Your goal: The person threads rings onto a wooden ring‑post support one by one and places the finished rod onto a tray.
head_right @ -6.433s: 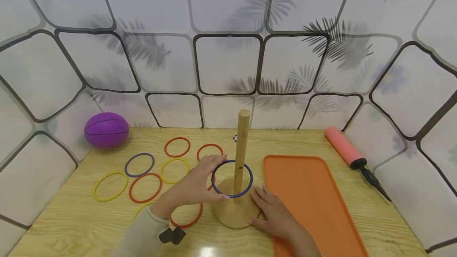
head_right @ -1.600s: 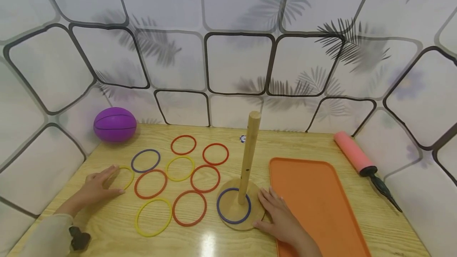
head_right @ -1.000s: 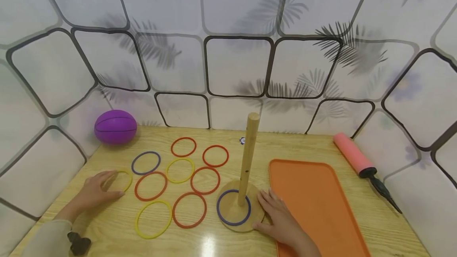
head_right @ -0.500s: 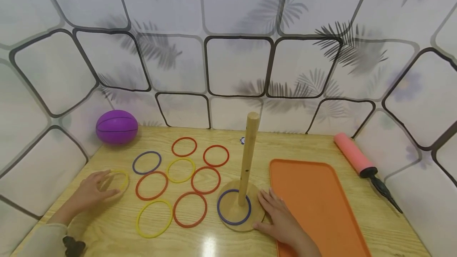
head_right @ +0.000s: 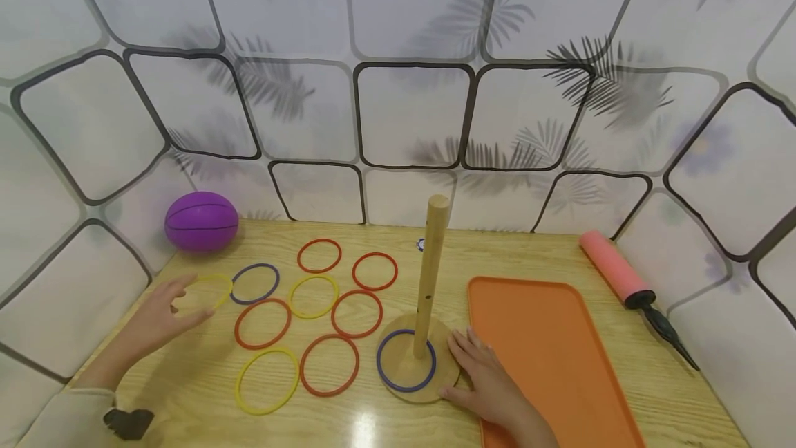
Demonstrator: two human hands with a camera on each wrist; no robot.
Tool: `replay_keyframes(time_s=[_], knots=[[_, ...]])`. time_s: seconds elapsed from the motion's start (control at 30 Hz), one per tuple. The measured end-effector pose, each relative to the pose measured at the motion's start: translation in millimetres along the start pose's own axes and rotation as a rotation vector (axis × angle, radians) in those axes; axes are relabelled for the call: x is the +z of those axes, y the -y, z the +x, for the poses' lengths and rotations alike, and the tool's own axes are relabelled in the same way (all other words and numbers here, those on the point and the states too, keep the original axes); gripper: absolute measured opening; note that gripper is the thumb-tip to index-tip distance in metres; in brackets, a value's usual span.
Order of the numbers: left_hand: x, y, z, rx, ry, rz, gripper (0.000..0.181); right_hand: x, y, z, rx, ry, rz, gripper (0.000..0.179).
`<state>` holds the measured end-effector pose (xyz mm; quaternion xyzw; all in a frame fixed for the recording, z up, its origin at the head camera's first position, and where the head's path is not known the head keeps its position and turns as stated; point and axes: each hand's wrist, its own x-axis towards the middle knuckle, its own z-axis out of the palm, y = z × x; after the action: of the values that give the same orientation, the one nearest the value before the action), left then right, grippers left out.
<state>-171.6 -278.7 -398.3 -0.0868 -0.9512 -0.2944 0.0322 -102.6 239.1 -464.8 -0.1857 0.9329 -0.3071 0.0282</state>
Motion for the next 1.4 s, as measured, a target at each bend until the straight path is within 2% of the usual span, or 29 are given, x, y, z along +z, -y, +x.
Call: replay_keyframes(time_s=[0.23,0.5,0.83,1.2,1.4], knots=[[-2.8,-43.1,5.2,0.097,0.011,-0.05,0.082,-0.7,-1.6,-1.3,-0.005,-0.007,-0.003,0.08],[-1.8,-92.8,16.3,0.198,0.042,-0.064,0.083,-0.1,-2.9,-1.3,-0.013,-0.03,-0.014,0.079],[-4.1,-143.8,32.1,0.308,0.048,-0.056,0.089,0.3,-2.8,0.1,-0.018,-0.013,-0.012,0.081],[-13.4,-195.8,50.7,0.455,0.03,-0.148,0.083,-2.3,-2.1,1.3,0.003,0.035,0.025,0.084],[-19.8,-219.7,53.1,0.513,0.028,-0.177,0.084,-2.7,-1.8,0.2,0.003,0.04,0.032,0.084]])
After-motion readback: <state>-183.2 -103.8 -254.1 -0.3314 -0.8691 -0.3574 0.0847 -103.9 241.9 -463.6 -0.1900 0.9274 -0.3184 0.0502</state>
